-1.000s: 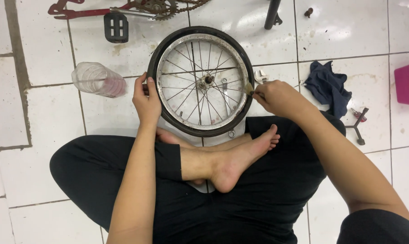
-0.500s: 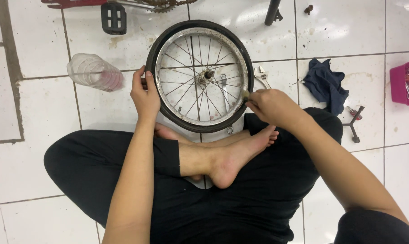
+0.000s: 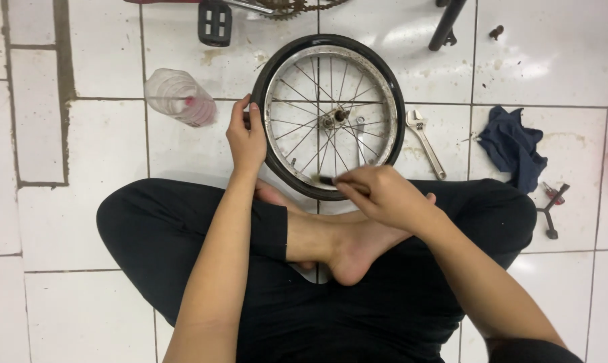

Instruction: Cleaning a bicycle wheel using a brush and a cloth

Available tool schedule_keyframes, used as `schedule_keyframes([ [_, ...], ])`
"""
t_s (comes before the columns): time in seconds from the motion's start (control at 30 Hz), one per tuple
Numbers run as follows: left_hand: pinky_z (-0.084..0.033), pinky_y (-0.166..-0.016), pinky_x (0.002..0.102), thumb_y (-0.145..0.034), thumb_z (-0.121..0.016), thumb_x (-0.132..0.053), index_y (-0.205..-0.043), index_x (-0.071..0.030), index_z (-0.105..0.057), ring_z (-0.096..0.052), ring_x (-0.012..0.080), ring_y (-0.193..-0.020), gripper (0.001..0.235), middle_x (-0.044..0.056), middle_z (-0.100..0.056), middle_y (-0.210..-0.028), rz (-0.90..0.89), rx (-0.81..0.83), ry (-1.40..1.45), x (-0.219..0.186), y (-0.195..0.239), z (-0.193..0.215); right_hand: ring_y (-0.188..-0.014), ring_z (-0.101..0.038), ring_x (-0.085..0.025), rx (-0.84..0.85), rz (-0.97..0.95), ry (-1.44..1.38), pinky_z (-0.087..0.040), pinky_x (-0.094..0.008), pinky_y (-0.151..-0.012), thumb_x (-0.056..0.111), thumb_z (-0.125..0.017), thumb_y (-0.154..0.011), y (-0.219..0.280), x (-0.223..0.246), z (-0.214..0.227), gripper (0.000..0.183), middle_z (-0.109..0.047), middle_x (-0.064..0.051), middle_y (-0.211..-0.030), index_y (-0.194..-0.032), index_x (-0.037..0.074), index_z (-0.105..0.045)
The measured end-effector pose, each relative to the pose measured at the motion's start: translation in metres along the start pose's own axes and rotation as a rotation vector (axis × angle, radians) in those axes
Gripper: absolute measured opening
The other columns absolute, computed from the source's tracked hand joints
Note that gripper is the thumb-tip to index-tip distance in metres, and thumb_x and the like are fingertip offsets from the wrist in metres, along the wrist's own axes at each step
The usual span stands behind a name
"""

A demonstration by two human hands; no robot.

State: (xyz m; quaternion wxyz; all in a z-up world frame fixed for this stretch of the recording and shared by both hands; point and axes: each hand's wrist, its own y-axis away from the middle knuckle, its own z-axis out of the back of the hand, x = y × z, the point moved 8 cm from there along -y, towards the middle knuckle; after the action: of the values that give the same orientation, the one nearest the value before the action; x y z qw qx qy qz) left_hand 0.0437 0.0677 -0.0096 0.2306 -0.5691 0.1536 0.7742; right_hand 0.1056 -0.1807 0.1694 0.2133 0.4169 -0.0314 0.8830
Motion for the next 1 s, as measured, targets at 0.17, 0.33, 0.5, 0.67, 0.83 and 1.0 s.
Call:
schedule_keyframes([
  [0.17,-0.058,-0.086,0.046,-0.107,-0.049,-0.029,-0.126,-0.015,-0.067,-0.071,0.0362,-0.102,0.03,0.018,-0.074,-0.106,0.016,-0.007,0.025,-0.014,0.003,0.007,-0.086,-0.074,-0.028,-0.39,0.077,-0.163,-0.059,-0.036,-0.076,0.017,-0.068,-0.102,-0.065,-0.021,0.003,0.017,-0.075,-0.01,-0.089,-0.114,0.008,-0.076],
  [0.33,-0.058,-0.091,0.047,-0.107,-0.048,-0.025,-0.126,-0.013,-0.067,-0.068,0.038,-0.109,0.03,0.02,-0.073,-0.111,-0.023,-0.013,0.019,-0.017,0.001,0.006,-0.072,-0.073,-0.023,-0.547,0.094,-0.213,-0.058,-0.032,-0.064,0.019,-0.066,-0.103,-0.101,-0.04,-0.018,0.017,-0.073,-0.009,-0.081,-0.113,0.009,-0.077],
  [0.5,-0.059,-0.088,0.047,-0.106,-0.05,-0.023,-0.128,-0.012,-0.067,-0.07,0.0371,-0.105,0.03,0.02,-0.073,-0.107,-0.022,0.002,0.029,-0.014,0.001,0.003,-0.064,-0.069,-0.023,-0.396,0.074,-0.312,-0.054,-0.032,-0.059,0.016,-0.068,-0.101,-0.087,-0.022,-0.034,0.016,-0.072,-0.014,-0.076,-0.109,0.006,-0.077],
  [0.67,-0.059,-0.086,0.045,-0.106,-0.05,-0.028,-0.128,-0.016,-0.067,-0.071,0.0339,-0.1,0.03,0.016,-0.074,-0.103,0.039,0.037,0.035,-0.01,-0.002,0.004,-0.073,-0.074,-0.035,-0.184,-0.004,-0.305,-0.057,-0.042,-0.064,0.012,-0.066,-0.099,-0.05,-0.01,-0.026,0.018,-0.074,-0.024,-0.082,-0.107,-0.001,-0.076],
  [0.83,-0.06,-0.081,0.041,-0.106,-0.051,-0.03,-0.128,-0.018,-0.067,-0.072,0.0314,-0.094,0.03,0.016,-0.074,-0.096,0.046,0.031,0.023,-0.005,0.0,0.003,-0.083,-0.076,-0.042,-0.01,-0.125,-0.246,-0.06,-0.048,-0.072,0.011,-0.065,-0.096,-0.002,-0.02,-0.014,0.021,-0.077,-0.027,-0.088,-0.105,-0.005,-0.075],
  [1.0,-0.06,-0.082,0.043,-0.107,-0.051,-0.03,-0.129,-0.017,-0.066,-0.072,0.0338,-0.098,0.03,0.018,-0.075,-0.101,0.022,0.018,0.024,-0.005,0.0,0.003,-0.088,-0.076,-0.045,0.073,-0.163,-0.112,-0.059,-0.05,-0.078,0.012,-0.068,-0.093,0.032,-0.053,0.008,0.021,-0.078,-0.028,-0.089,-0.103,-0.005,-0.076],
])
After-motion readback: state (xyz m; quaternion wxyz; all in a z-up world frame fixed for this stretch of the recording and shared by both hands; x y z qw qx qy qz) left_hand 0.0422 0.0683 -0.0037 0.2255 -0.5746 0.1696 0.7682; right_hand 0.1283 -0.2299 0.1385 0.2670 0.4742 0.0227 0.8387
